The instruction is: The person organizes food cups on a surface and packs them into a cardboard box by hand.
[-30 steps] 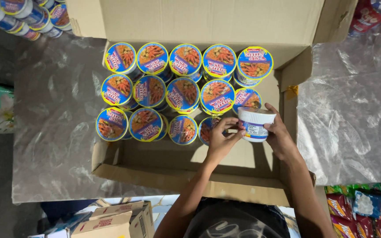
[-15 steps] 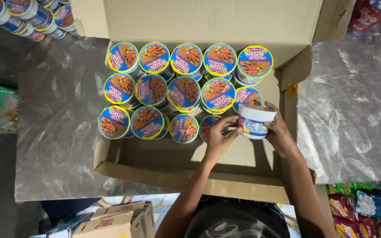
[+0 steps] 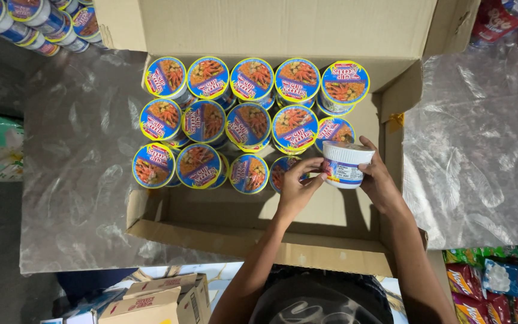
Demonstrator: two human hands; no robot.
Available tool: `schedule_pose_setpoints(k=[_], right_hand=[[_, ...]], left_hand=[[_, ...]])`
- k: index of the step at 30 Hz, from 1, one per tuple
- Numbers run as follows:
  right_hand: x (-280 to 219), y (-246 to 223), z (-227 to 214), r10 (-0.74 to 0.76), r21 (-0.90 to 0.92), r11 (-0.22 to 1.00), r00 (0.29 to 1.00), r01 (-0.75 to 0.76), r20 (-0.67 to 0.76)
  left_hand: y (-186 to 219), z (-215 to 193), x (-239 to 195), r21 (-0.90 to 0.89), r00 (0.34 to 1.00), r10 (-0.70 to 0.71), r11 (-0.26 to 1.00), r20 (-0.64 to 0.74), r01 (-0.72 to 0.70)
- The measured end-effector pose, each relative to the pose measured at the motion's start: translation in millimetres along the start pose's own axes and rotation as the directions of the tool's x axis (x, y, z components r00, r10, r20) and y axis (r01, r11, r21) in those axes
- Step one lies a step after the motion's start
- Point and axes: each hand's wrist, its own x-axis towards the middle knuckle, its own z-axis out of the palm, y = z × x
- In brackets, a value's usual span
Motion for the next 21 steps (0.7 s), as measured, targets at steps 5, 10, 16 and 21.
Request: schedule_pose_setpoints(k=[5,10,16,21], right_hand=[[1,2,-1,0.012,0.033,0.999,1.0,-0.012,0.004],[5,15,-13,0.006,0.238,0.971,0.999,0.003,-0.038],[0,14,-11,0.036,0.512,0.857,0.998,-0.055,0.046],[4,24,-14,0.09,0.478,0.873,0.995,-0.094,0.032]], left_hand=[[-3,-2,-1,-0.02,1.0,0.02,1.0,0.014,-0.02],[-3,-1,-4,0.085,0.996,0.062,0.994,0.061,-0.067],[5,4,-4,-0.055,0.994,0.036,0.998,0.108,-0.03],[0,2,-4,-0.058,0.992,0.073,0.996,0.1,-0.067]])
